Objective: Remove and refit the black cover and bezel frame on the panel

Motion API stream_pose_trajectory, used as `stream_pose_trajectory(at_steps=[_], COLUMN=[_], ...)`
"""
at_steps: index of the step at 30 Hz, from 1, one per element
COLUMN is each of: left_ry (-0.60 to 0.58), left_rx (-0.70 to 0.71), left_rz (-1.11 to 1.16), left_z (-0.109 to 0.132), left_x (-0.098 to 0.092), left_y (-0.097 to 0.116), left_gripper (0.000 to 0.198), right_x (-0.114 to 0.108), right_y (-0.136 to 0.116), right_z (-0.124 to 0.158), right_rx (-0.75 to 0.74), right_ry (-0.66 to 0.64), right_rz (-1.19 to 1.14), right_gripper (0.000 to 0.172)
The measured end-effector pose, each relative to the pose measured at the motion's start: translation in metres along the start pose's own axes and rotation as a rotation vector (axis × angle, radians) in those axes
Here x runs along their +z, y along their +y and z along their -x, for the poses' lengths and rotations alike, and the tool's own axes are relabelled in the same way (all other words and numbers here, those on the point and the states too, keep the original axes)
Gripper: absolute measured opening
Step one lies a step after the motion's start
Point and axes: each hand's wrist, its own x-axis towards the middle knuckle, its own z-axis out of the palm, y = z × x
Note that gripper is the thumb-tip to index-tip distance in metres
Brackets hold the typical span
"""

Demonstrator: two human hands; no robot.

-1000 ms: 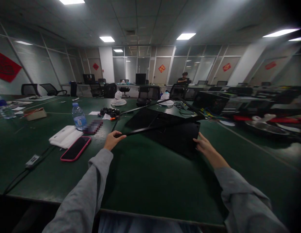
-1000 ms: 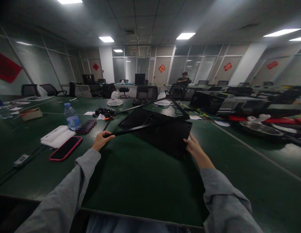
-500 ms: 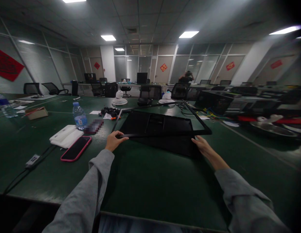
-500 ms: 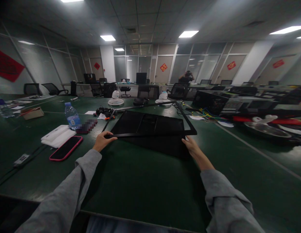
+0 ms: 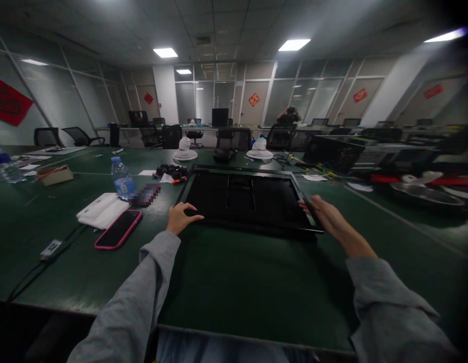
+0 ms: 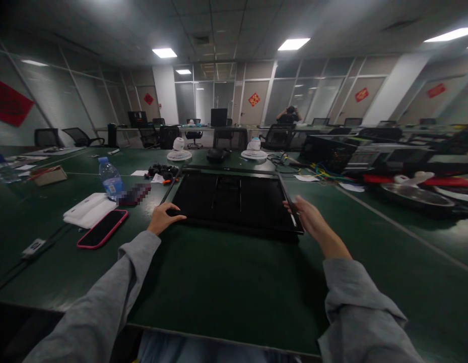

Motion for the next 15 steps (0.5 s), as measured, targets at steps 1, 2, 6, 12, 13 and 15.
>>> stream_pose_trajectory(at_steps=[1,2,6,12,13,15], left_ry=[-0.006,-0.007,-0.062,-0.176,-0.183,-0.193], left_rx=[0.006,0.011,0.024,0.054,0.055,0.063], left_rz=[-0.004,-0.006,-0.019,-0.057,-0.060,-0.066], left_z=[0.000,0.000,0.000,0.002,0.002,0.003], left_x=[0.001,0.002,0.006,0.008,0.008,0.008], left_y=[0.000,0.000,0.000,0.004,0.005,0.005], left_gripper=[0.039,0.039,0.036,0.031,0.030,0.030], right_x=[0.004,0.008,0.021,0.018,0.017,0.015], right_y=[0.000,0.001,0.011,0.029,0.031,0.035], right_z=[0.001,0.002,0.002,0.007,0.008,0.008], right_rx=[-0.042,-0.090,-0.267,-0.287,-0.288,-0.312], right_ry=[-0.017,-0.012,0.144,0.240,0.233,0.214], right_rz=[0.053,0.109,0.286,0.504,0.528,0.568], right_gripper=[0.062,0.064,0.064,0.059,0.058,0.058])
